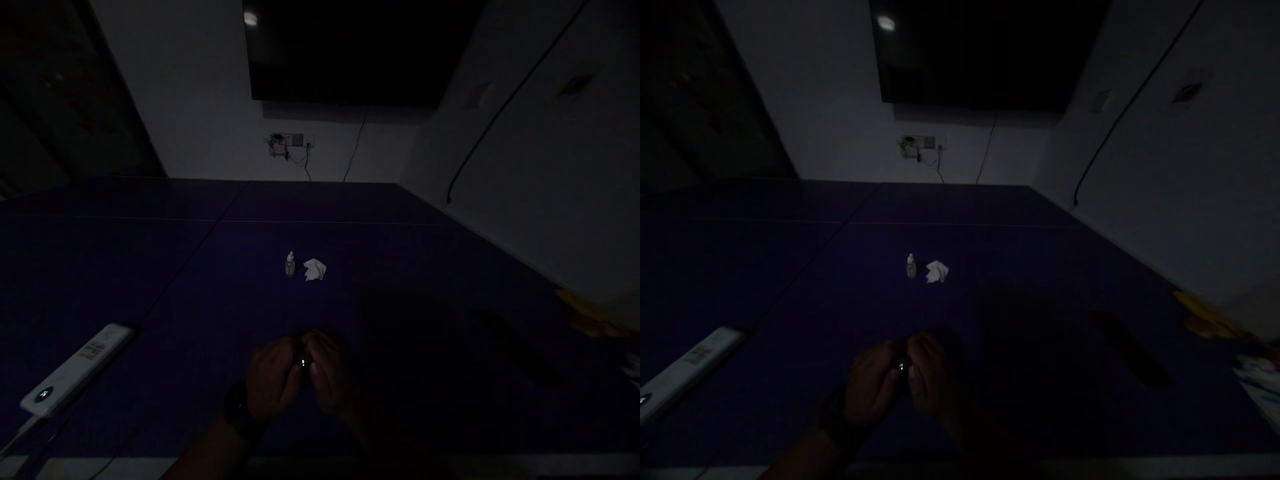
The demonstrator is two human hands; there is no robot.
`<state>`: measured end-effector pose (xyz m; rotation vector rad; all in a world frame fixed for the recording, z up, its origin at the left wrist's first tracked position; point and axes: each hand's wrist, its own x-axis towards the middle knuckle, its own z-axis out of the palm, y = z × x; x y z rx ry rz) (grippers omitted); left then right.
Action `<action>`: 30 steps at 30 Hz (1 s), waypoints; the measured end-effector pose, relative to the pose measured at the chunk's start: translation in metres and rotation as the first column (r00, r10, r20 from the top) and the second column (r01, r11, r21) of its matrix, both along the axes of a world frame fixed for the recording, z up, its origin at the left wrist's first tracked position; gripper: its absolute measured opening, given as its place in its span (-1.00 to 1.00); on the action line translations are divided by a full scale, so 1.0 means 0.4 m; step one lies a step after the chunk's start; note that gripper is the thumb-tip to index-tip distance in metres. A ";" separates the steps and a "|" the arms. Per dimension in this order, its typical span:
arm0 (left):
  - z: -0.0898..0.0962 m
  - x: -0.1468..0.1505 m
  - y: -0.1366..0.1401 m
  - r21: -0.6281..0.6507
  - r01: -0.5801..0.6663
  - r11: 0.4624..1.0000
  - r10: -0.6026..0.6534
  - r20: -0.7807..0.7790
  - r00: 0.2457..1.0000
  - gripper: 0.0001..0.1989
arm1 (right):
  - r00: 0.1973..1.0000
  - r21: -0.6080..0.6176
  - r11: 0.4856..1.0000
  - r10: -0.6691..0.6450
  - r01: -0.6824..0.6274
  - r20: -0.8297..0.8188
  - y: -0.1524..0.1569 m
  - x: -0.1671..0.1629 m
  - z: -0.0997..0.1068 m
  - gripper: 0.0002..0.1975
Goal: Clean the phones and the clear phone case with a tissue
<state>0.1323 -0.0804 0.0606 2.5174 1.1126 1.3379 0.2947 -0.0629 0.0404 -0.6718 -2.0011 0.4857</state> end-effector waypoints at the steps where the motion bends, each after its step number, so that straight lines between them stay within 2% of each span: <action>1: 0.006 -0.001 0.000 -0.025 0.034 0.999 -0.034 -0.001 0.999 -0.70 | 1.000 -0.023 1.000 0.004 -0.005 -0.008 -0.005 0.006 -0.004 -0.76; 4: 0.030 -0.007 -0.004 -0.155 0.108 0.982 -0.112 -0.020 0.993 -0.65 | 1.000 -0.109 0.994 0.016 -0.018 -0.022 -0.021 0.028 -0.004 -0.76; 8: 0.056 -0.018 -0.015 -0.295 0.181 0.938 -0.182 0.023 0.983 -0.64 | 0.995 -0.246 0.964 0.097 -0.099 -0.018 -0.038 0.044 0.014 -0.70; 16: 0.064 -0.027 -0.030 -0.495 0.304 0.814 -0.194 0.261 0.946 -0.59 | 0.986 -0.298 0.942 0.126 -0.153 -0.106 -0.030 0.033 0.032 -0.55; 23: 0.066 -0.036 -0.039 -0.562 0.368 0.741 -0.169 0.374 0.912 -0.60 | 0.982 -0.324 0.927 0.177 -0.187 -0.061 -0.019 0.026 0.067 -0.53; 30: 0.065 -0.048 -0.039 -0.613 0.394 0.685 -0.169 0.393 0.904 -0.65 | 0.977 -0.405 0.890 0.211 -0.210 -0.042 -0.013 0.027 0.074 -0.52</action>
